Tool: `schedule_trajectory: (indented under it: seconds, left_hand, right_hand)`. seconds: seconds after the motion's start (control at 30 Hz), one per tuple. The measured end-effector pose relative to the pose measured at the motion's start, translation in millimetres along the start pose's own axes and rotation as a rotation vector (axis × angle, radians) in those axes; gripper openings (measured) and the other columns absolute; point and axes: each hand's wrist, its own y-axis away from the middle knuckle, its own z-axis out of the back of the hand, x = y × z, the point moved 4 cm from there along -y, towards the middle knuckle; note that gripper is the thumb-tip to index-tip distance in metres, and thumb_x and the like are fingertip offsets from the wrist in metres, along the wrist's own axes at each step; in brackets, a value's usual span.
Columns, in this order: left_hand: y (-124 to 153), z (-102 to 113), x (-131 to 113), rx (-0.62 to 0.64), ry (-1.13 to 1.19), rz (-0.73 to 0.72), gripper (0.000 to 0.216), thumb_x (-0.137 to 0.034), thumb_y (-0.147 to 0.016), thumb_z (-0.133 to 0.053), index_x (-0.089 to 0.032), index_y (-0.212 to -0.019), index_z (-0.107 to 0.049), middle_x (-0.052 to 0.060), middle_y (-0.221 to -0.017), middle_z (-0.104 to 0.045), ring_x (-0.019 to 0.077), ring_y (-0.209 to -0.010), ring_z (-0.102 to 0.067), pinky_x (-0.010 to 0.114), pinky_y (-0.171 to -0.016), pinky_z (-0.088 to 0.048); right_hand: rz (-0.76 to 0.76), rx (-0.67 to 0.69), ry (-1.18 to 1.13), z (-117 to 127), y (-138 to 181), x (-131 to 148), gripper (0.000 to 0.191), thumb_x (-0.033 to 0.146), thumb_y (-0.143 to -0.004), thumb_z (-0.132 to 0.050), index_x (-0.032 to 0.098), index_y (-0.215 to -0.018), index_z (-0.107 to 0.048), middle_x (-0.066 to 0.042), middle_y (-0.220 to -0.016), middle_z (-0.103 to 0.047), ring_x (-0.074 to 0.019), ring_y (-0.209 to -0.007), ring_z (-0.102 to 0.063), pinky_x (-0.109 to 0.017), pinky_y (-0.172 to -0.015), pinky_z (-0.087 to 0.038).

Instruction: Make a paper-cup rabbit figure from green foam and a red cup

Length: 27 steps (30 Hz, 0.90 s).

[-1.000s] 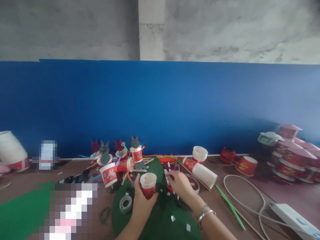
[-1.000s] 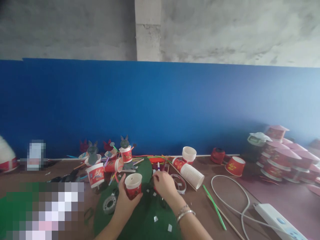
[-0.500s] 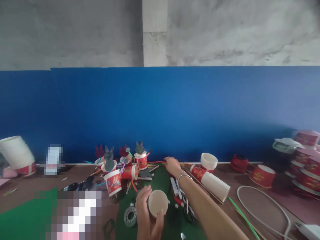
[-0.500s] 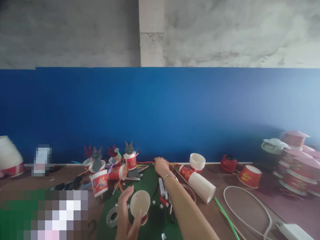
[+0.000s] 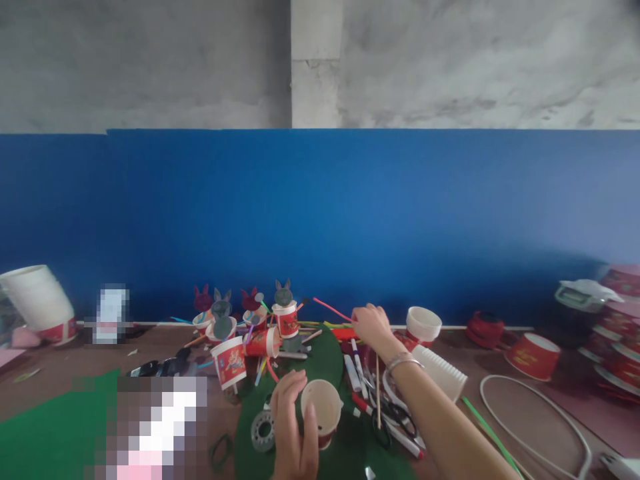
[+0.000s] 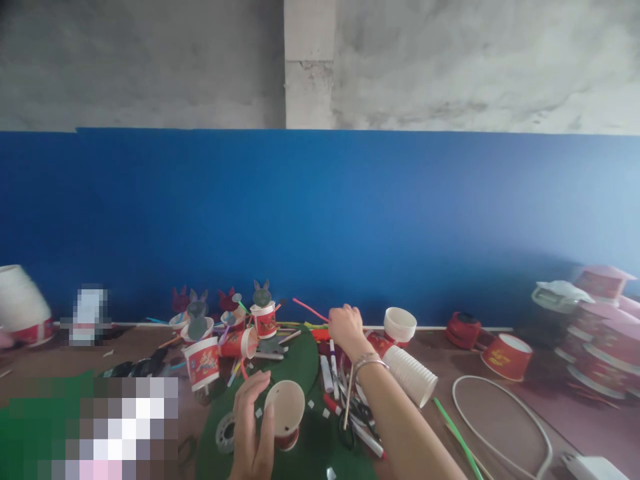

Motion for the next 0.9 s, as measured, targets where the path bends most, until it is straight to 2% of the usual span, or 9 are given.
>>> schedule_trajectory:
  seconds: [0.13, 0.27, 0.4, 0.47, 0.57, 0.63, 0.67, 0.77, 0.9]
  left_hand:
    - [1.7, -3.3, -5.6, 0.108, -0.145, -0.26, 0.042, -0.017, -0.084, -0.046, -0.021, -0.126, -0.043, 0.012, -0.122, -0.054, 0.0276, -0.12, -0.043, 0.049, -0.097, -0.035]
    - [6.6, -7.9, -13.6, 0.144, -0.279, -0.387, 0.055, -0.015, -0.082, -0.049, -0.021, -0.135, -0.034, 0.013, -0.128, -0.053, 0.0279, -0.125, -0.04, 0.049, -0.102, -0.029]
    - [5.8, -3.1, -21.0, 0.144, -0.293, -0.534, 0.041, -0.023, -0.088, -0.038, -0.021, -0.128, -0.045, 0.009, -0.103, -0.066, 0.0227, -0.106, -0.055, 0.043, -0.102, -0.027]
    - [1.9, 2.5, -22.8, 0.139, -0.266, -0.558, 0.036, -0.026, -0.089, -0.033, -0.023, -0.12, -0.051, 0.005, -0.086, -0.068, 0.0199, -0.088, -0.06, 0.04, -0.096, -0.03]
    - [-3.3, 8.4, -24.4, 0.127, -0.225, -0.527, 0.031, -0.019, -0.087, -0.038, -0.022, -0.114, -0.053, 0.004, -0.08, -0.066, 0.019, -0.076, -0.059, 0.037, -0.083, -0.036]
    - [-3.0, 9.2, -26.2, 0.095, -0.198, -0.531, 0.032, -0.013, -0.084, -0.041, -0.021, -0.112, -0.054, 0.004, -0.078, -0.065, 0.0189, -0.072, -0.058, 0.035, -0.076, -0.037]
    - [-1.9, 8.4, -27.0, 0.083, -0.187, -0.537, 0.033, -0.011, -0.083, -0.041, -0.02, -0.112, -0.054, 0.005, -0.077, -0.065, 0.0188, -0.072, -0.057, 0.034, -0.074, -0.037]
    - [1.2, 5.1, -26.7, 0.04, -0.156, -0.508, 0.033, -0.009, -0.083, -0.04, -0.021, -0.11, -0.056, 0.005, -0.077, -0.065, 0.0182, -0.07, -0.057, 0.034, -0.073, -0.037]
    - [1.2, 2.9, -25.9, -0.001, -0.144, -0.473, 0.03, -0.012, -0.085, -0.038, -0.022, -0.107, -0.057, 0.004, -0.075, -0.064, 0.0176, -0.068, -0.057, 0.034, -0.072, -0.038]
  right_hand:
    - [-0.017, -0.085, -0.076, 39.9, 56.1, -4.5, 0.024, 0.019, -0.079, -0.046, 0.021, -0.077, -0.07, -0.008, -0.075, -0.067, -0.0236, -0.083, -0.055, -0.032, -0.07, -0.033]
    - [0.247, -0.176, -0.229, 61.6, 129.1, 45.0, 0.022, 0.021, -0.078, -0.047, 0.023, -0.068, -0.066, -0.006, -0.069, -0.064, -0.0217, -0.073, -0.053, -0.032, -0.067, -0.035]
    - [0.537, -0.084, -0.34, 64.1, 169.0, 89.4, 0.017, 0.021, -0.078, -0.051, 0.023, -0.068, -0.064, -0.003, -0.069, -0.065, -0.0187, -0.069, -0.053, -0.03, -0.065, -0.036]
    - [0.634, 0.007, -0.517, 60.9, 161.6, 87.9, 0.017, 0.03, -0.079, -0.054, 0.023, -0.069, -0.065, -0.001, -0.07, -0.066, -0.0165, -0.069, -0.055, -0.028, -0.067, -0.039]
    - [0.314, 0.037, -0.693, 42.3, 110.6, 45.3, 0.044, 0.034, -0.092, -0.03, 0.019, -0.077, -0.068, -0.002, -0.071, -0.068, -0.0145, -0.066, -0.06, -0.023, -0.061, -0.043]
    - [0.072, -0.046, -0.493, 22.9, 70.4, 10.1, 0.046, 0.032, -0.093, -0.025, 0.015, -0.091, -0.068, -0.006, -0.082, -0.07, -0.0178, -0.074, -0.063, -0.025, -0.065, -0.044]
    - [0.034, -0.036, -0.347, 10.7, 52.7, -1.8, 0.043, 0.026, -0.092, -0.025, 0.015, -0.1, -0.067, -0.008, -0.094, -0.07, -0.0191, -0.086, -0.063, -0.027, -0.074, -0.044]
    - [0.049, 0.017, -0.263, -26.4, 17.1, -17.3, 0.04, 0.012, -0.086, -0.032, 0.011, -0.114, -0.061, -0.012, -0.117, -0.062, -0.0197, -0.109, -0.056, -0.027, -0.092, -0.038]
    - [0.089, 0.088, -0.177, -64.6, 9.9, -9.4, 0.05, 0.004, -0.077, -0.04, 0.009, -0.125, -0.052, -0.015, -0.13, -0.052, -0.0237, -0.122, -0.045, -0.034, -0.101, -0.029]
